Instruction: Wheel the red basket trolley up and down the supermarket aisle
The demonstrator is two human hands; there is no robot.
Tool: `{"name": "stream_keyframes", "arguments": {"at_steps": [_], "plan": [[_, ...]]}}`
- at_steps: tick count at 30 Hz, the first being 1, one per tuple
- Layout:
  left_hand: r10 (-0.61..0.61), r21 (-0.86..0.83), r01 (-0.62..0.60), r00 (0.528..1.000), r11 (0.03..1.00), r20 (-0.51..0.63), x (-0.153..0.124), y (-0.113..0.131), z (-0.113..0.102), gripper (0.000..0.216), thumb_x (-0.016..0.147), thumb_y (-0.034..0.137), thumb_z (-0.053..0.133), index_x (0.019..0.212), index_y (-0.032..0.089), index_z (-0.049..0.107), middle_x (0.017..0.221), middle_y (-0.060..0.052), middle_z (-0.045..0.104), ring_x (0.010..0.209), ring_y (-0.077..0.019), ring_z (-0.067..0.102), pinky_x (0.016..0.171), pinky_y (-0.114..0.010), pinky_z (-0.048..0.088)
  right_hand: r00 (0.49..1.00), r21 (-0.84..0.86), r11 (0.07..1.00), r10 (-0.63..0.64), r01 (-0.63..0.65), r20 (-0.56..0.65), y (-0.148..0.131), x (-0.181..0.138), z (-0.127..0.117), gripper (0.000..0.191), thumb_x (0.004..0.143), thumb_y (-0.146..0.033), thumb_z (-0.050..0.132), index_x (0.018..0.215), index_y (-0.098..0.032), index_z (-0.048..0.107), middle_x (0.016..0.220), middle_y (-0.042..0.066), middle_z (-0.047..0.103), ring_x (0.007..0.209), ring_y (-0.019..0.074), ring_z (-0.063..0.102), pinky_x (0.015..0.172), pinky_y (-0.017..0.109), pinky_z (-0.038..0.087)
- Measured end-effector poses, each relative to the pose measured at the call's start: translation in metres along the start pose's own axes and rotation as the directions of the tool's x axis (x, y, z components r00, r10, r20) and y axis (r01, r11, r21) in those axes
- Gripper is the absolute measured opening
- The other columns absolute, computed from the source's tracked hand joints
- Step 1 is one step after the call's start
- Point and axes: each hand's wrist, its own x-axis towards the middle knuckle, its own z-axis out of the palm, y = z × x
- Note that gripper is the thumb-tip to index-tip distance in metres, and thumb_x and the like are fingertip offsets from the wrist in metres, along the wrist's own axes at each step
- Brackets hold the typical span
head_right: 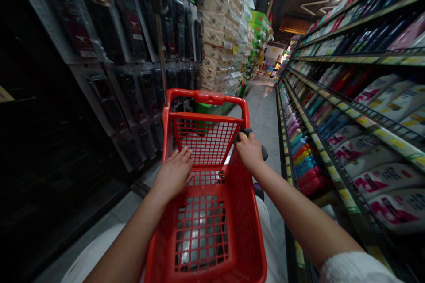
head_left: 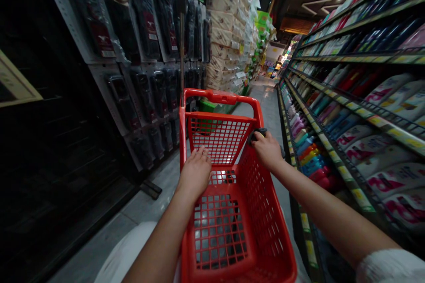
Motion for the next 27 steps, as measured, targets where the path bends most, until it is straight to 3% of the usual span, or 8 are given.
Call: {"name": "stream_keyframes", "arguments": {"at_steps": [6, 9, 13, 16, 22, 24, 27], "plan": [[0.032, -0.04, -0.032, 0.999, 0.999, -0.011, 0.0, 0.002, -0.005, 0.037, 0.087, 0.023, 0.063, 0.122, 0.014, 0.071, 0.147, -0.016, 0.054, 0.144, -0.0299, 0.043, 0.12, -0.046, 0.035, 0.998, 0.098, 0.995, 0.032, -0.027, -0.048, 0.035, 0.059, -0.011, 0.042, 0.098, -0.017, 0.039, 0.121, -0.023, 0.073, 0.147, 0.009, 0.051, 0.127, 0.0308, 0.044, 0.088, 0.036, 0.05], [0.022, -0.029, -0.022, 0.999, 0.999, -0.028, 0.002, 0.001, -0.002, 0.037, 0.086, 0.024, 0.064, 0.121, 0.016, 0.071, 0.144, -0.016, 0.058, 0.142, -0.0303, 0.046, 0.118, -0.046, 0.037, 0.998, 0.128, 0.992, 0.016, -0.007, -0.066, 0.043, 0.073, -0.01, 0.041, 0.098, -0.018, 0.04, 0.12, -0.024, 0.074, 0.148, 0.006, 0.052, 0.132, 0.0293, 0.043, 0.096, 0.035, 0.047], [-0.031, -0.006, 0.031, 0.999, 0.999, -0.008, 0.004, 0.001, 0.003, 0.037, 0.086, 0.024, 0.063, 0.12, 0.014, 0.072, 0.139, -0.017, 0.062, 0.14, -0.0325, 0.049, 0.117, -0.046, 0.038, 0.997, 0.055, 0.997, -0.059, 0.062, -0.054, 0.03, 0.045, -0.004, 0.038, 0.097, -0.016, 0.043, 0.115, -0.022, 0.075, 0.14, 0.009, 0.059, 0.126, 0.0316, 0.048, 0.092, 0.039, 0.047], [-0.054, -0.011, 0.054, 0.998, 0.998, 0.008, 0.004, 0.002, 0.003, 0.039, 0.085, 0.024, 0.063, 0.121, 0.011, 0.072, 0.139, -0.019, 0.062, 0.139, -0.0339, 0.048, 0.117, -0.046, 0.038, 0.977, -0.038, 0.978, -0.204, 0.206, 0.064, 0.002, 0.005, 0.0, 0.033, 0.095, -0.014, 0.046, 0.106, -0.017, 0.077, 0.121, 0.015, 0.069, 0.115, 0.0319, 0.055, 0.088, 0.043, 0.047], [-0.059, 0.003, 0.059, 0.998, 0.998, 0.038, 0.004, 0.007, 0.0, 0.043, 0.085, 0.027, 0.064, 0.123, 0.008, 0.07, 0.138, -0.02, 0.062, 0.139, -0.0342, 0.049, 0.118, -0.045, 0.037, 0.831, -0.034, 0.888, -0.414, 0.458, 0.372, -0.05, -0.064, 0.011, 0.025, 0.085, -0.011, 0.058, 0.098, -0.015, 0.079, 0.103, 0.019, 0.075, 0.101, 0.0309, 0.063, 0.091, 0.048, 0.042], [-0.064, 0.0, 0.064, 0.998, 0.998, 0.025, 0.004, 0.009, 0.002, 0.043, 0.084, 0.027, 0.065, 0.121, 0.006, 0.071, 0.137, -0.022, 0.062, 0.137, -0.0354, 0.05, 0.117, -0.046, 0.038, 0.802, -0.043, 0.871, -0.431, 0.49, 0.414, -0.051, -0.067, 0.012, 0.024, 0.083, -0.011, 0.061, 0.097, -0.015, 0.08, 0.104, 0.019, 0.075, 0.103, 0.0317, 0.063, 0.09, 0.048, 0.042], [-0.074, -0.018, 0.074, 0.997, 0.997, 0.002, 0.005, 0.013, 0.004, 0.042, 0.082, 0.028, 0.068, 0.119, 0.009, 0.072, 0.135, -0.022, 0.064, 0.135, -0.0367, 0.052, 0.114, -0.048, 0.04, 0.838, -0.091, 0.891, -0.378, 0.444, 0.394, -0.04, -0.044, 0.01, 0.027, 0.083, -0.011, 0.059, 0.1, -0.016, 0.079, 0.11, 0.019, 0.074, 0.106, 0.0321, 0.062, 0.088, 0.047, 0.043]]}}
